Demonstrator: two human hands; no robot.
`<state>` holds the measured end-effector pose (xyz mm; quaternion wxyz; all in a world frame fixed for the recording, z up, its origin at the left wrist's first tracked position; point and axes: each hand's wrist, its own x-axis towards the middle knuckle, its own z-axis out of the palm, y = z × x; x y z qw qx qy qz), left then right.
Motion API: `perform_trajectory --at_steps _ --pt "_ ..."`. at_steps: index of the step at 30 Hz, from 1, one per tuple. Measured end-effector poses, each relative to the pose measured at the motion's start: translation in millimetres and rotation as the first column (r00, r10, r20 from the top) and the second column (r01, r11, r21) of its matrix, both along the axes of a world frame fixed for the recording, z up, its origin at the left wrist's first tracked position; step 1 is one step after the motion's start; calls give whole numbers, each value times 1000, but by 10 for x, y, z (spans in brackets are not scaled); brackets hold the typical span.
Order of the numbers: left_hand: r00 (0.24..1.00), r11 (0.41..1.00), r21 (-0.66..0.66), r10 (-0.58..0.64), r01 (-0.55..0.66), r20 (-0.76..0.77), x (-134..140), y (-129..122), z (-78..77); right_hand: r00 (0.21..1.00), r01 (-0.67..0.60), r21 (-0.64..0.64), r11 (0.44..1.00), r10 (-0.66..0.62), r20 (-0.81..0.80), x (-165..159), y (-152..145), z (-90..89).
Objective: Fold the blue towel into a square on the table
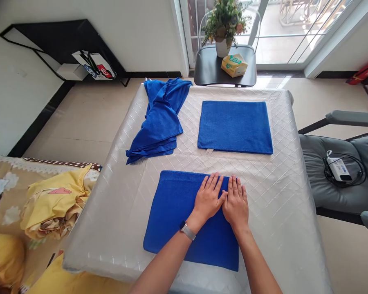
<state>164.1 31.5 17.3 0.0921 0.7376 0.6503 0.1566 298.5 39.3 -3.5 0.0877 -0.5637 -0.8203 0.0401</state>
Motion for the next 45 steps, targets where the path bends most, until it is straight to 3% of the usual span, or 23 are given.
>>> perform_trajectory --at_steps 8,12,28,32,35,38,41,43,45 --pt "951 952 -48 298 -302 -77 -1159 -307 -75 999 45 -21 999 -46 -15 -49 7 27" --pt "927 929 -43 364 -369 -88 -1574 -417 -121 998 55 -24 998 -55 -20 -45 4 16" --pt "913 918 -22 391 -396 -112 -1617 -449 -128 996 60 -84 995 -66 -59 -53 9 35" --pt "886 888 80 458 -453 -69 -1323 -507 2 988 67 -128 990 -84 -132 -36 12 45" --pt "903 896 139 428 -422 -23 -724 -653 156 957 88 -170 982 -131 -260 8 21 71" --pt "968 969 -10 247 -248 -43 56 -917 285 874 125 -215 968 -210 -438 102 65 137" --pt "988 979 -133 151 -154 -32 691 -1239 327 771 204 -242 949 -308 -557 218 183 224" --pt "985 975 -139 167 -173 -52 930 -1428 300 759 237 -243 941 -335 -559 275 302 269" --pt "977 970 -132 195 -205 -85 1035 -1569 250 797 238 -236 942 -328 -507 303 432 293"
